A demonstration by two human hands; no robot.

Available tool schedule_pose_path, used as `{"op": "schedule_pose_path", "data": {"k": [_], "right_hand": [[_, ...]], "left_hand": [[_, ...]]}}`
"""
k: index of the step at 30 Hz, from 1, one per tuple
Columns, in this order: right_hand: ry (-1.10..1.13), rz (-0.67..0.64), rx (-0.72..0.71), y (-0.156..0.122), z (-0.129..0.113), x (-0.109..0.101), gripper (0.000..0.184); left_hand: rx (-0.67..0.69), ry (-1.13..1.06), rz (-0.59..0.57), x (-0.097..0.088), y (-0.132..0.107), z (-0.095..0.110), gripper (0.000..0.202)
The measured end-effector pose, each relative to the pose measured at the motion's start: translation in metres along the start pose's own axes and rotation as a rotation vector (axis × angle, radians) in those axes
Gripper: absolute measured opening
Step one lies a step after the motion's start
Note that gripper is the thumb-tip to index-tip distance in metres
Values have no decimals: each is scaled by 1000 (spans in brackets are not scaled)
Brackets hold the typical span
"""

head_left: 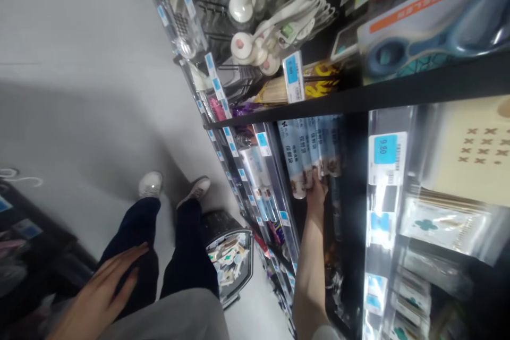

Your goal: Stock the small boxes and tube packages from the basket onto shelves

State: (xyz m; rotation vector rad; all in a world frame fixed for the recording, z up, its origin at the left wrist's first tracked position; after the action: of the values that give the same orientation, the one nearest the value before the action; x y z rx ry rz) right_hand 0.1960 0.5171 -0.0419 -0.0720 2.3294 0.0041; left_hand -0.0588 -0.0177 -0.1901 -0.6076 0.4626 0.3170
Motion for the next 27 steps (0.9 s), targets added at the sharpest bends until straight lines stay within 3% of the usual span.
{"op": "schedule_pose_path", "data": {"k": [4,7,12,16,17,21,27], "right_hand": [[54,-12,-5,-10,-4,1,77],[-2,-7,13,-11,-7,2,77],[14,1,-4,-15,-21,3,70],[-312,246,-159,-26,-50,-18,74],[-405,254,-220,-28,-60,-17,76],[-585,-61,-399,-26,-84,22,77],[-559,-392,-428,-32,-104,63,69]], "left_hand": [[-21,-136,-23,2,-12,-34,38],[-37,-176,-40,-1,-13,-47,38],[-18,-150,-7,-11,-5,-45,40],[-16,-93,-22,-16,3,-37,41],[-19,-82,-45,-16,4,-36,39],[-22,-71,-116,-11,7,-35,37],[-17,-93,-155,-3,11,-33,34]]}}
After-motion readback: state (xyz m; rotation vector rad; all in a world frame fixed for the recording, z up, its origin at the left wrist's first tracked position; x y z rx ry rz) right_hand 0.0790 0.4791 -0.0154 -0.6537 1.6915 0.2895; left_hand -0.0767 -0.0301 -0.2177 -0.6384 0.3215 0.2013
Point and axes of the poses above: each hand's wrist, its own y-axis towards the middle knuckle, its own x-axis out of the palm, z = x × y, the point moved 9 cm from there along y, towards the middle knuckle, and after that the axes turned 3 degrees about -x, right-handed, at the moved point
